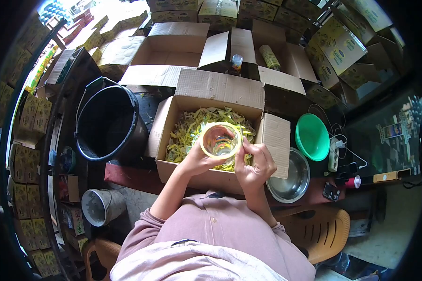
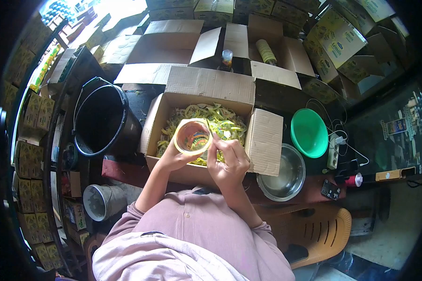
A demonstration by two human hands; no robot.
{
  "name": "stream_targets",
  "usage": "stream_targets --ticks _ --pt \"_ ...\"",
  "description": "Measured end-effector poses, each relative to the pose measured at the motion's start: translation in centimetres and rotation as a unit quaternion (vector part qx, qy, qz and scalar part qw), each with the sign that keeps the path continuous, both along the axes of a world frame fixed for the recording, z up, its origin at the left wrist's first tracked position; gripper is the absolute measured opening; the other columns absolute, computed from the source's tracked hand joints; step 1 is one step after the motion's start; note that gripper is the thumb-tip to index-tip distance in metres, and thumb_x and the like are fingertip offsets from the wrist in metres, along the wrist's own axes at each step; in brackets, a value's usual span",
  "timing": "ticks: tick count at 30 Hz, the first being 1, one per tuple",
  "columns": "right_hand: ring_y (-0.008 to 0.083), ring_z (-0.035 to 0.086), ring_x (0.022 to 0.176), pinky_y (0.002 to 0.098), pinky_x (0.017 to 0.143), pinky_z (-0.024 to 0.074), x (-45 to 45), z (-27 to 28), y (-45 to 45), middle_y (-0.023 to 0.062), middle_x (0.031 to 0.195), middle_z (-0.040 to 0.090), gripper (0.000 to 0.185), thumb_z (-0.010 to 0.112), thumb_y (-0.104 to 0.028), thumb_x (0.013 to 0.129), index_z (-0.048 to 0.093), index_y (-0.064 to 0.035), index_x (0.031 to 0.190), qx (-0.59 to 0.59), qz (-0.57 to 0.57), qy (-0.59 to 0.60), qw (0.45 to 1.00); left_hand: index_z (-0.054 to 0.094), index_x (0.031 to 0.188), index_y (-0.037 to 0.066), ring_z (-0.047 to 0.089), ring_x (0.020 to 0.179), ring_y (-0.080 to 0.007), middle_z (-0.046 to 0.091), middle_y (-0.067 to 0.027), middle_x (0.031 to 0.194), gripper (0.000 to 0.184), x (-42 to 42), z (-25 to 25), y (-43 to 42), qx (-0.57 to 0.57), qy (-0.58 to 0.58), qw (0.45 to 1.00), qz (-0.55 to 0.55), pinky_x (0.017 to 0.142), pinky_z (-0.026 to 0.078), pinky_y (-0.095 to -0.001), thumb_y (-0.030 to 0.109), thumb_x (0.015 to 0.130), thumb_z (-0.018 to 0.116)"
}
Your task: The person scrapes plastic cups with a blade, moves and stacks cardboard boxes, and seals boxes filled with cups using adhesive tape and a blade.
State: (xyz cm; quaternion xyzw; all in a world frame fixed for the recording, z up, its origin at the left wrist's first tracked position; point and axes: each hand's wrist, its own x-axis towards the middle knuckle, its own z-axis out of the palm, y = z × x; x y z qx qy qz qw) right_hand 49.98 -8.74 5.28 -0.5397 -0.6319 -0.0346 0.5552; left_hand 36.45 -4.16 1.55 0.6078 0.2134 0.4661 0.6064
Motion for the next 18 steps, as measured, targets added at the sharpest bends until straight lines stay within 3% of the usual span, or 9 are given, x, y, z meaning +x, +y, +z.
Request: stream_targets --ticks 11,14,18 --pt "0.0104 0.052 0.055 0.0221 0.05 0.0401 0.8 -0.5 0.2 0.0059 0.062 0.053 0.012 0.063 0.009 0.064 0.054 0.0027 0.07 -0.014 0.036 0.109 0.993 0.034 0.119 0.002 0.042 0.11 -0.0174 0.044 -0.0093 0.115 0.066 0.1 -0.2 -0.2 -0.02 -0.01 1.0 -0.016 0.093 0.034 -0.0328 0.003 0.062 0.069" --pt "0.0105 0.052 0.055 0.0216 0.05 0.0399 0.7 -0.5 -0.2 0.0061 0.062 0.054 0.011 0.063 0.008 0.065 0.055 0.0021 0.071 -0.013 0.041 0.103 0.994 0.035 0.118 0.002 0.042 0.109 -0.0174 0.045 -0.0094 0.114 0.064 0.0 -0.4 -0.1 -0.028 -0.015 0.999 -0.005 0.093 0.034 -0.0326 0.002 0.063 0.068" --pt "0.0184 0.059 0.057 0.0264 0.052 0.0461 0.4 -0.4 -0.4 0.0094 0.065 0.059 0.011 0.064 0.004 0.063 0.057 -0.0016 0.07 -0.027 0.035 0.084 0.996 0.035 0.117 0.002 0.043 0.109 -0.017 0.045 -0.009 0.113 0.063 -0.1 -0.1 0.0 -0.023 -0.011 1.0 -0.011 0.093 0.034 -0.0323 0.002 0.063 0.068"
